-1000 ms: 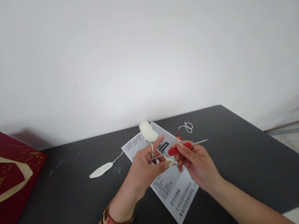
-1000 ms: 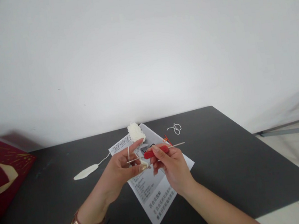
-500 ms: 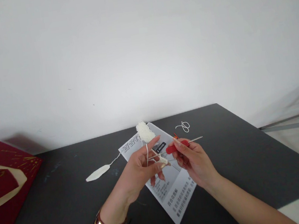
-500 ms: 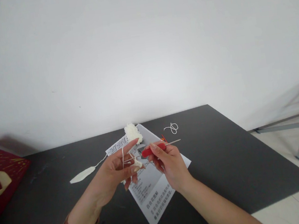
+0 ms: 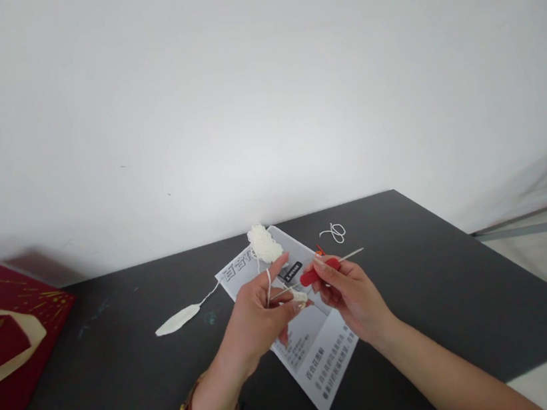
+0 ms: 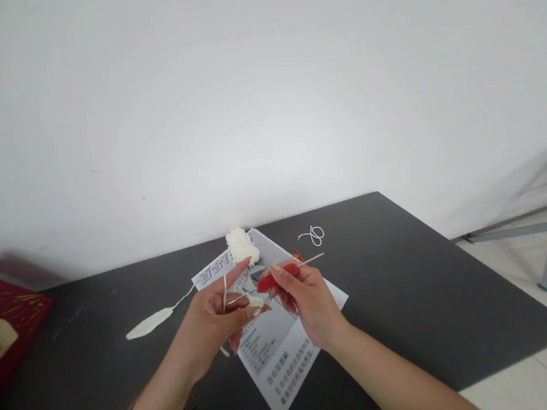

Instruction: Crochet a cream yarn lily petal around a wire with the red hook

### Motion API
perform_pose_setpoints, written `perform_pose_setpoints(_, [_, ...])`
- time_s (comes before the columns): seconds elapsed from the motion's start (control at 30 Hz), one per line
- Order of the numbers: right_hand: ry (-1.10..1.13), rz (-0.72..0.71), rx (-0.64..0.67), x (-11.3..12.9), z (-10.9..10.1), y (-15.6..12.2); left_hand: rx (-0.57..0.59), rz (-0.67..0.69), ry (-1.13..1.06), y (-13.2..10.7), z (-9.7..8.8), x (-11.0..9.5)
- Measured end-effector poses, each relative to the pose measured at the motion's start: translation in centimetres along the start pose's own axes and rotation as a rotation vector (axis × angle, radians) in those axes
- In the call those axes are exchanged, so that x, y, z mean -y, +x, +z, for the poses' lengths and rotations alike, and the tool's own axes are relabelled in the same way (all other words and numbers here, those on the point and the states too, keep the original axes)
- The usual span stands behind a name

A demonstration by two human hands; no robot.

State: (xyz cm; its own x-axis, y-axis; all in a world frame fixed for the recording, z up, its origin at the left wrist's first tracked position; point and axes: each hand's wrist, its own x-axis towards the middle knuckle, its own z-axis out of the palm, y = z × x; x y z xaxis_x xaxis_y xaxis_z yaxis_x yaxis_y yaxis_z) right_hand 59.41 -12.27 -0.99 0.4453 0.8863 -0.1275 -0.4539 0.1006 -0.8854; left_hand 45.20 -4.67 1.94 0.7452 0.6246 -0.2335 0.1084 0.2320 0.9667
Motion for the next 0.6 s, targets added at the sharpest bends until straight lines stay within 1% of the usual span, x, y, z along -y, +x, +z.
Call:
perform_pose_setpoints(0.07, [-0.062, -0.093, -0.001, 0.0, -0.3, 0.1, -0.025, 0.02, -0.017, 0.0, 0.6, 0.5])
perform_pose_setpoints(0.1, [-0.095, -0.14, 0.004, 0.0, -0.5, 0.2, -0.016, 0.026, -0.037, 0.0, 0.8, 0.7])
perform_pose_setpoints(0.13, [-0.121, -0.155, 0.028, 0.0, -0.6, 0.3, -0.006, 0.032, -0.057, 0.1, 1.0, 0.9])
perform_pose_setpoints(0.23, [-0.198, -0.108, 0.13, 0.0, -1.1, 0.5, 0.004, 0.042, -0.115, 0.1, 1.3, 1.3])
perform_pose_setpoints(0.37, [-0.314, -0.115, 0.138, 0.1, -1.3, 0.6, -0.046, 0.022, -0.144, 0.0, 1.3, 1.2])
perform_pose_setpoints(0.43, [-0.29, -0.085, 0.142, 0.1, -1.3, 0.7, -0.031, 0.011, -0.17, -0.2, 1.4, 1.1])
perform_pose_setpoints(0.53, [-0.202, -0.02, 0.171, 0.1, -1.3, 0.7, 0.026, 0.009, -0.223, -0.5, 1.5, 1.1])
perform_pose_setpoints(0.6, [-0.167, -0.004, 0.168, 0.2, -1.3, 0.7, 0.022, 0.009, -0.264, -0.5, 1.6, 1.1])
